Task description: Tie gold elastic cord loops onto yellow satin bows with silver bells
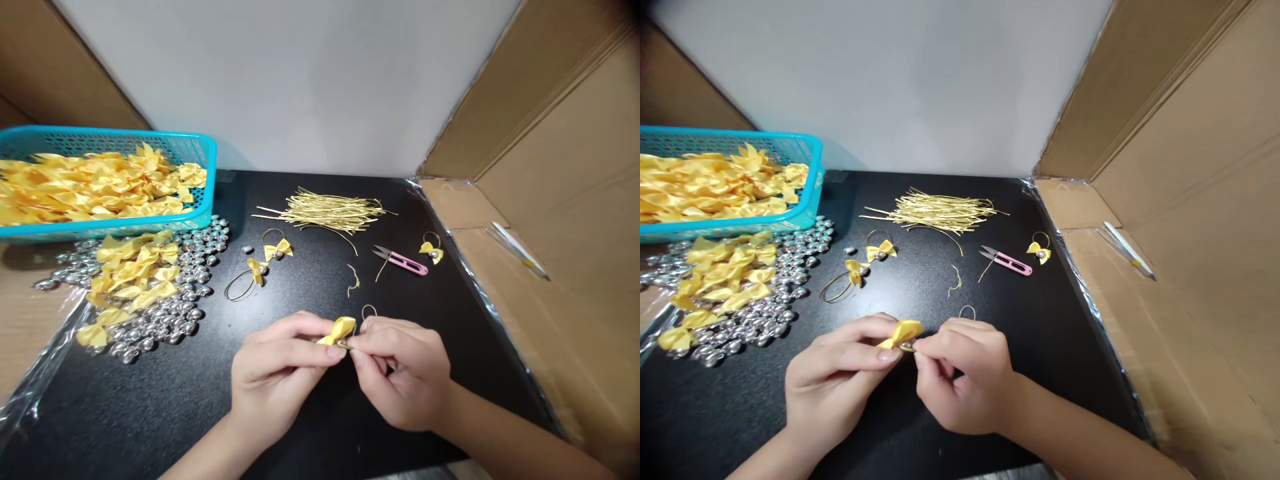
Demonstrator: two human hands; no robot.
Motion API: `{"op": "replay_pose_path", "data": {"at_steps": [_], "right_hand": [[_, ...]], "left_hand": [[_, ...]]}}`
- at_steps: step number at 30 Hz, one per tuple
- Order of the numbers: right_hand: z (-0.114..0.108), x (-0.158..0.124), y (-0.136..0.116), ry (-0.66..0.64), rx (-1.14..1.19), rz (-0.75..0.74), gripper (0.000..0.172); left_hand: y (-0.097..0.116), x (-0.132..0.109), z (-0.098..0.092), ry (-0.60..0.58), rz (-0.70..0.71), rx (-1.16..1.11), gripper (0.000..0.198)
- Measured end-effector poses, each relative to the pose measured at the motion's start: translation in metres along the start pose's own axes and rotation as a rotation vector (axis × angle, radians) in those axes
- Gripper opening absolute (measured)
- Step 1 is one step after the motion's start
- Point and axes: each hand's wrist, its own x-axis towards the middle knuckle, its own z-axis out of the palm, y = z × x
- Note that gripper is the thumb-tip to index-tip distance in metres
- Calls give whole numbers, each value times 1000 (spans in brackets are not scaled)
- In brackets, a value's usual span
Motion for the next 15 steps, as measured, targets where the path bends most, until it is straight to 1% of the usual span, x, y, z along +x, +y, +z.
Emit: {"op": "replay_pose_path", "data": {"at_steps": [4,15], "right_hand": [[-1,0,-1,-5,-3,3,23],[-2,1,-1,-16,-22,-3,23]], "left_hand": [[-2,-1,-1,5,-20,-14,22],[-2,-1,-1,9,-8,19,15]]}}
